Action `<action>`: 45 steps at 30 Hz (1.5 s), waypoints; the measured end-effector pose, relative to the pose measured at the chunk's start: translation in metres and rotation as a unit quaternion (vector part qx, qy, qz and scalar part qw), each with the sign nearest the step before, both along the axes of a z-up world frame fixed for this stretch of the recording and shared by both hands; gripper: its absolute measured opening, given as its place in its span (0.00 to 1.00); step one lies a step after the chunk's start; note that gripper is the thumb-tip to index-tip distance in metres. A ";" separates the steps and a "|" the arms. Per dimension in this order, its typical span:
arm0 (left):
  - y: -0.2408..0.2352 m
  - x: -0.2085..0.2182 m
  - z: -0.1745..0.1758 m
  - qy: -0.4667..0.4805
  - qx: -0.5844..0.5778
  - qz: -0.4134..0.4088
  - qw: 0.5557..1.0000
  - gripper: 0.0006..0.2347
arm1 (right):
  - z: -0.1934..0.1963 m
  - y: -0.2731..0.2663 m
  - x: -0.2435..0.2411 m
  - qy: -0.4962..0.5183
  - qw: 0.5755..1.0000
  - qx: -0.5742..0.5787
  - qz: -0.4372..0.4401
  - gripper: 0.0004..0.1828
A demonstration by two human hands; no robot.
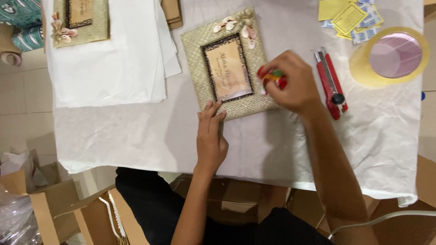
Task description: Cleaning decorative photo frames using a small cleaning tool to remove residue and marks from the surface.
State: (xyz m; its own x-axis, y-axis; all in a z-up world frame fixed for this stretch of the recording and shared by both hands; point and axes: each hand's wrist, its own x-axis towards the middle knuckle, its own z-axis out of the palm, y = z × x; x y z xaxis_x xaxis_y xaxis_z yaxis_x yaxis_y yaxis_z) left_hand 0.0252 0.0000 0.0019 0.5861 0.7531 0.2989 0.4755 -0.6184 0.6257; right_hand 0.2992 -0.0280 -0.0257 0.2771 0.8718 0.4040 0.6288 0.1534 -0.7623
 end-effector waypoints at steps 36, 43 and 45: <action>0.060 0.029 -0.020 -0.325 -0.284 0.105 0.896 0.25 | 0.051 -0.002 -0.018 0.362 0.926 0.062 -0.094 0.15; 0.061 0.032 -0.022 -0.381 -0.309 0.077 0.868 0.26 | 0.056 -0.002 -0.020 0.306 0.943 0.100 -0.088 0.19; 0.061 0.032 -0.020 -0.364 -0.298 0.077 0.879 0.27 | 0.063 -0.001 -0.023 0.169 0.964 0.161 -0.128 0.15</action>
